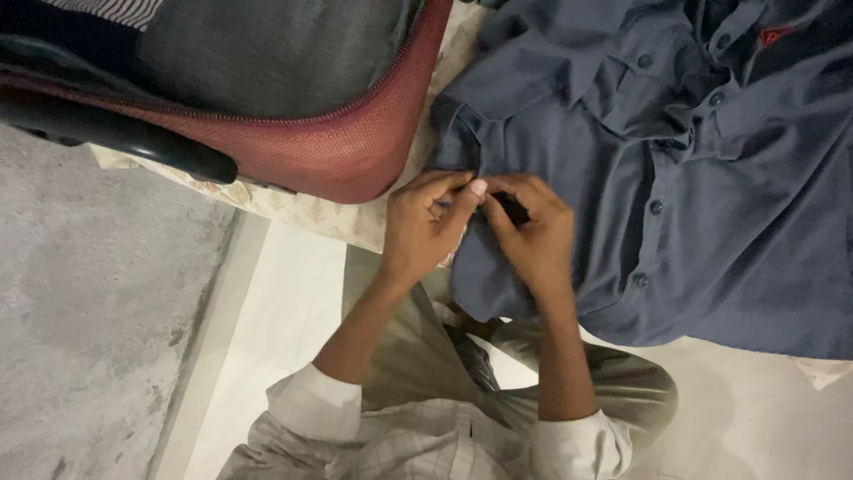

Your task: The person buttons a blue shirt laid out on a bed, then folds it neatly by hand. The folded shirt is placed into an open suitcase that already contains other folded clothes.

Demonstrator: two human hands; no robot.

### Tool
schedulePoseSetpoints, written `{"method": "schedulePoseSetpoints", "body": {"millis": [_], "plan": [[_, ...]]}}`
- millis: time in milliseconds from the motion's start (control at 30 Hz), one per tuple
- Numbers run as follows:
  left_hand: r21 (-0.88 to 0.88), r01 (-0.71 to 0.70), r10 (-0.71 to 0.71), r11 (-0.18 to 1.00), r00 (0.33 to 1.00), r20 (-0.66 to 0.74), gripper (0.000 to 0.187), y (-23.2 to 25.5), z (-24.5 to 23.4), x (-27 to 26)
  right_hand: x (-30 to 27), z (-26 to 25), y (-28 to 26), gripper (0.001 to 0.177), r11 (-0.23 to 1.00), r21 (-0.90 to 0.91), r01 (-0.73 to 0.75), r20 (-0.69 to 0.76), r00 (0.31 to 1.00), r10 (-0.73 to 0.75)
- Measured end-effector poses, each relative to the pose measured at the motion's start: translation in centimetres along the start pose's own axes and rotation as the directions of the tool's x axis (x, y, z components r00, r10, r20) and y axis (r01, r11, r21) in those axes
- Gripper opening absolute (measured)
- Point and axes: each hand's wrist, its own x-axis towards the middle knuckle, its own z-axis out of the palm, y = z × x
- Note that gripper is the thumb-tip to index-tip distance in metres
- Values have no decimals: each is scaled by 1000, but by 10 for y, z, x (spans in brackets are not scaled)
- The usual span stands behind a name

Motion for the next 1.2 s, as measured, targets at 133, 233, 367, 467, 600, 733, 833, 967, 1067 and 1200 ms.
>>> {"method": "schedulePoseSetpoints", "body": {"millis": [133,233,367,467,600,733,833,967,1067,1200], "plan": [[108,98,-98,989,995,-6,27,-3,1,5,0,5,-2,17,989,-131,66,-44,996,-73],[28,169,-170,985,986,0,25,-8,2,5,0,5,-3,17,990,-122,76,-44,996,-82],[-222,230,-225,947,973,47,24,-18,3,5,0,5,-6,18,997,-61,56,-78,995,-61],[-215,272,-264,938,962,66,25,-24,1,6,0,5,-7,18,999,-16,42,-85,995,-43],[-348,326,-303,879,945,120,27,-28,-1,6,-2,4,-6,18,1000,14,24,-81,996,-23],[-421,377,-341,825,926,160,27,-34,-1,7,-4,4,-2,18,998,44,34,-86,996,-30],[-445,399,-348,802,917,196,25,-36,-3,7,-5,5,0,18,997,63,35,-92,995,-30],[-429,382,-326,819,924,200,23,-33,-6,6,-5,3,1,17,996,83,38,-73,997,-32],[-450,369,-321,813,929,182,22,-30,-6,6,-6,3,0,16,995,99,24,-76,997,-16],[-410,359,-334,839,933,133,21,-26,-4,5,-5,1,-4,18,997,73,19,-83,996,-13]]}}
